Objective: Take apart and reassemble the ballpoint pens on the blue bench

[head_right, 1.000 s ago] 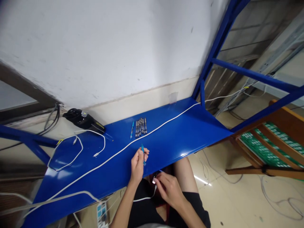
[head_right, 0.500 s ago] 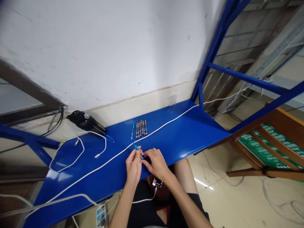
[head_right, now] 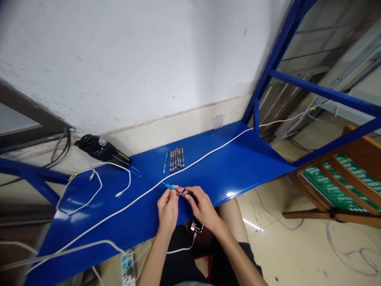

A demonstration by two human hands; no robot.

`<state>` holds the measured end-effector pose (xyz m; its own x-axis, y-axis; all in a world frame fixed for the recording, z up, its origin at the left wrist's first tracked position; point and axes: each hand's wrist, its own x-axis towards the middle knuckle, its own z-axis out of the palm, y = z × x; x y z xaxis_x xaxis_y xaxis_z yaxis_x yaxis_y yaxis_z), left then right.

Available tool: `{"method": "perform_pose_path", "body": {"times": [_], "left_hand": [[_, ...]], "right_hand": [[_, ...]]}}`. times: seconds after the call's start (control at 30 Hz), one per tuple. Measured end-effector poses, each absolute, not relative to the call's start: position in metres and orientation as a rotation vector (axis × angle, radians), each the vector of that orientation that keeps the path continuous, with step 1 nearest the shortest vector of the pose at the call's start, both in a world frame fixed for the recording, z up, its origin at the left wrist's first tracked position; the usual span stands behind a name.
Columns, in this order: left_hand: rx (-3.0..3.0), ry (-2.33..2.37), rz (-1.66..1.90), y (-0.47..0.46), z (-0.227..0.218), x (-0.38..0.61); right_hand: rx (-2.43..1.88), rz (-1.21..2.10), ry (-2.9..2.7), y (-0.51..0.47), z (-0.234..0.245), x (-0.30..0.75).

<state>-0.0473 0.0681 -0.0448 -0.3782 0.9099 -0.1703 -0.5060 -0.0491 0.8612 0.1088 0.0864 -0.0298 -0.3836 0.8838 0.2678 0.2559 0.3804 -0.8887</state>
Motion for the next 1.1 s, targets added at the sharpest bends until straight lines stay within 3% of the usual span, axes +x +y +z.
{"method": "perform_pose_path", "body": {"times": [0.17,0.43,1.1], "left_hand": [[0.605,1.107,1.622,0.066,-0.045,-0.044],[0.869,1.212,1.501,0.060,-0.047,-0.045],[0.972,1.168,1.518,0.060,-0.044,-0.044]], "right_hand": [[-0.882,0.595,-1.901,0.020,-0.075,0.135],[-1.415,0.844,-2.811,-0.033,-0.165,0.162],[-1.452,0.860,-2.882,-0.043,-0.214,0.162]]}}
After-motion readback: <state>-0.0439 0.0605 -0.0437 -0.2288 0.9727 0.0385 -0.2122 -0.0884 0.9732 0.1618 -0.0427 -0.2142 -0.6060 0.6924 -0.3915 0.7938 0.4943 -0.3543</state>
